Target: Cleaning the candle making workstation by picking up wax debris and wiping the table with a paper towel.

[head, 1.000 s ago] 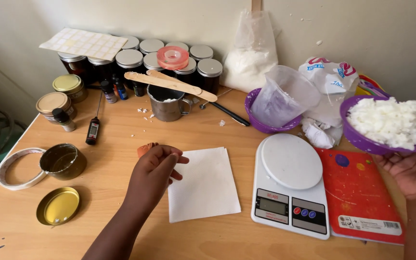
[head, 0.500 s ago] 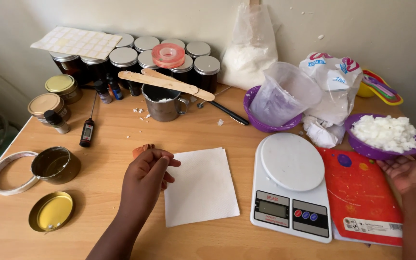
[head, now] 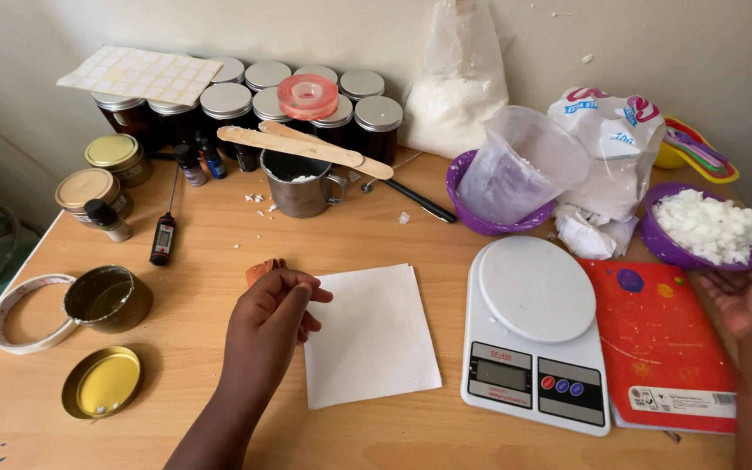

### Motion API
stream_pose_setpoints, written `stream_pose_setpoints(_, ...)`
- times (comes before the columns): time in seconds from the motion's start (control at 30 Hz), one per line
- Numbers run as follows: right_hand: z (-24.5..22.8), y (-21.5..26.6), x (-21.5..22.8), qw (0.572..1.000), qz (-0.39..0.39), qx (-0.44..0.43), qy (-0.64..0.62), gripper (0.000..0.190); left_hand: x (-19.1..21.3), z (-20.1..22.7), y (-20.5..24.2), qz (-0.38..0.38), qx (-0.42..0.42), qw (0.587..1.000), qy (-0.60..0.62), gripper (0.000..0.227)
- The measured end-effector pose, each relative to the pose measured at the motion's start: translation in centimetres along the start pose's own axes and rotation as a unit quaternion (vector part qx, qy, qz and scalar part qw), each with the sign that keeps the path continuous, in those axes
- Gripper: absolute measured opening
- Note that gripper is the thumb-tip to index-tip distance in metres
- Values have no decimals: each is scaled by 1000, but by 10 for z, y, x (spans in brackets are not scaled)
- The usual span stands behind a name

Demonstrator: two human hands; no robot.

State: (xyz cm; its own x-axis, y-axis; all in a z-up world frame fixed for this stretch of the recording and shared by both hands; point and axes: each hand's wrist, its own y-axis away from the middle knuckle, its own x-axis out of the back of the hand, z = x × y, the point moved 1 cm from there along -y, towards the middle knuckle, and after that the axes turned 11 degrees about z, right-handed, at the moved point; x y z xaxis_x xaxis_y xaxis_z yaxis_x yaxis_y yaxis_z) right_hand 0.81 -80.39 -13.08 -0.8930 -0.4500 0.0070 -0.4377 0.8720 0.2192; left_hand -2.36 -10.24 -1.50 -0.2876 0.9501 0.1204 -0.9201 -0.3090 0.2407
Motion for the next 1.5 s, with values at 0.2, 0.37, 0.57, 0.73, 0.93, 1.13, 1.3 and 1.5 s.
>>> stream_pose_setpoints(0.2, -22, 80, -13, 982, 76, 136, 105, 41, 19, 4, -9, -5, 8, 993, 120, 16)
stream_pose_setpoints(0.37, -61, 300, -61, 896, -62, 440, 7, 49, 56, 22, -11, 29, -112, 992, 40, 19)
stream_pose_setpoints(0.57, -28, 449, -139, 839, -352, 309, 277, 31, 97, 59, 5, 105, -69, 990, -69, 15)
stream_pose_setpoints(0.73, 15, 519, -191, 702, -456, 446, 316, 29, 91, 18, -32, 35, -154, 955, -250, 26)
stream_pose_setpoints(0.93, 16, 581, -229, 674, -507, 475, 250, 22, 89, 16, -54, -47, -146, 925, -347, 34)
stream_pose_setpoints(1.13, 29, 573, -261, 699, -592, 350, 195, 20, 86, -16, -82, -134, -165, 901, -379, 43)
stream_pose_setpoints(1.3, 46, 488, -326, 869, -439, 150, 172, 14, 84, -31, -85, -112, -172, 918, -340, 58)
stream_pose_setpoints(1.5, 68, 432, -377, 940, -336, 29, 46, 98, 92, -24, -69, -76, -170, 920, -346, 6)
